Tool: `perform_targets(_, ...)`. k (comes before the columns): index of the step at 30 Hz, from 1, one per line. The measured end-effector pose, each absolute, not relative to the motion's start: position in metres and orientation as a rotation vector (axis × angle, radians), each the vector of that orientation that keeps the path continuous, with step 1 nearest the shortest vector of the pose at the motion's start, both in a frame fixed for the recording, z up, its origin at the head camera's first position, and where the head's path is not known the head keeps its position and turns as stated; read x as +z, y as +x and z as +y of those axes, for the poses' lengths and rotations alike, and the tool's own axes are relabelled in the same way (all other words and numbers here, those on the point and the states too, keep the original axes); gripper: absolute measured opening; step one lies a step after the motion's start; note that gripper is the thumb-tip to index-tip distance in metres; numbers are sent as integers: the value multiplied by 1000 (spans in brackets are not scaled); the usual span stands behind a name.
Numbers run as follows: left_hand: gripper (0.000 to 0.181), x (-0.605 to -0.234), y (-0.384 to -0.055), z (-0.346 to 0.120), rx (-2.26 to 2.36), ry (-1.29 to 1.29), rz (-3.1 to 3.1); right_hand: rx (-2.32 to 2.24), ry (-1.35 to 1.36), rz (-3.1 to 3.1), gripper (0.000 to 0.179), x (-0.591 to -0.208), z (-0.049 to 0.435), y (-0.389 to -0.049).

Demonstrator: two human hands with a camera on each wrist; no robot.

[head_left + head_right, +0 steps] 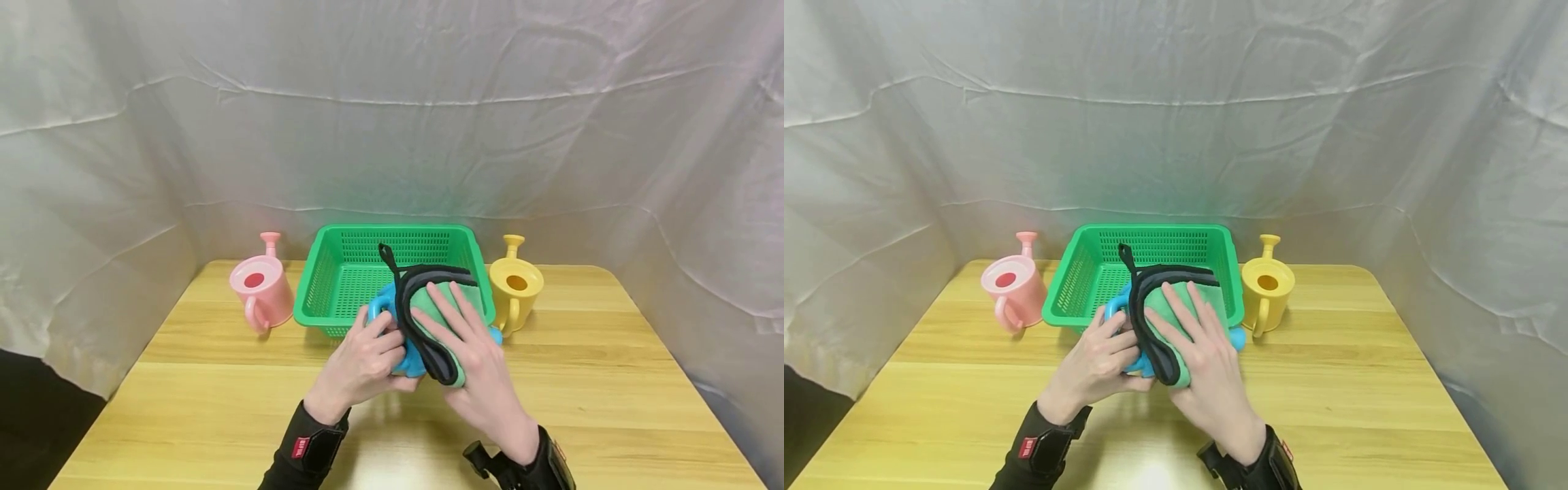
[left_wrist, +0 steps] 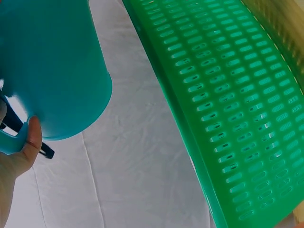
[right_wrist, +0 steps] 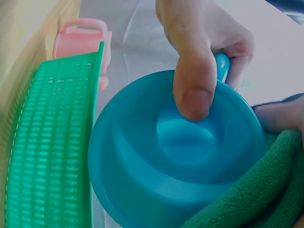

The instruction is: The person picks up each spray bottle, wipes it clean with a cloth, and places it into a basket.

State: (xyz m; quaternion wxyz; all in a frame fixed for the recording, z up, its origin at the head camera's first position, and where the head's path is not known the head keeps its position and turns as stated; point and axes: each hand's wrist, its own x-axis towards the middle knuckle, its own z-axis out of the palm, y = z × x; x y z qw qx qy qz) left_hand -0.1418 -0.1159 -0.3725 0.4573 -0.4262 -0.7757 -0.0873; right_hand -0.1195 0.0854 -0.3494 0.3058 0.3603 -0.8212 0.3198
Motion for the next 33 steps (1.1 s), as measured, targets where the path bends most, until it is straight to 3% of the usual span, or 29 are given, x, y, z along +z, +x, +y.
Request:
perform_targets(5,44,-373,-142,-117,-242,-1028,-1955,1236,942,-1999,55,-344,92,-124)
perform_targets(10,44,-373,-143,-120,-253,-1001,-1985,1483,1004,-1761,45,-330,108,-123)
perform_targets(14,44,-371,-143,-122,-260,-996,-1992,1423,1094,-1911,50,-323,124,-119)
perform_targets(21,44,-370,-141,-124,-248,-1009,-1972,926,1205,-2326,70,-328,130,-114)
perform_targets(33,47,-370,-137,-118,-197,-1041,-1939,1138,1020,-2183,59,-344,106,-132)
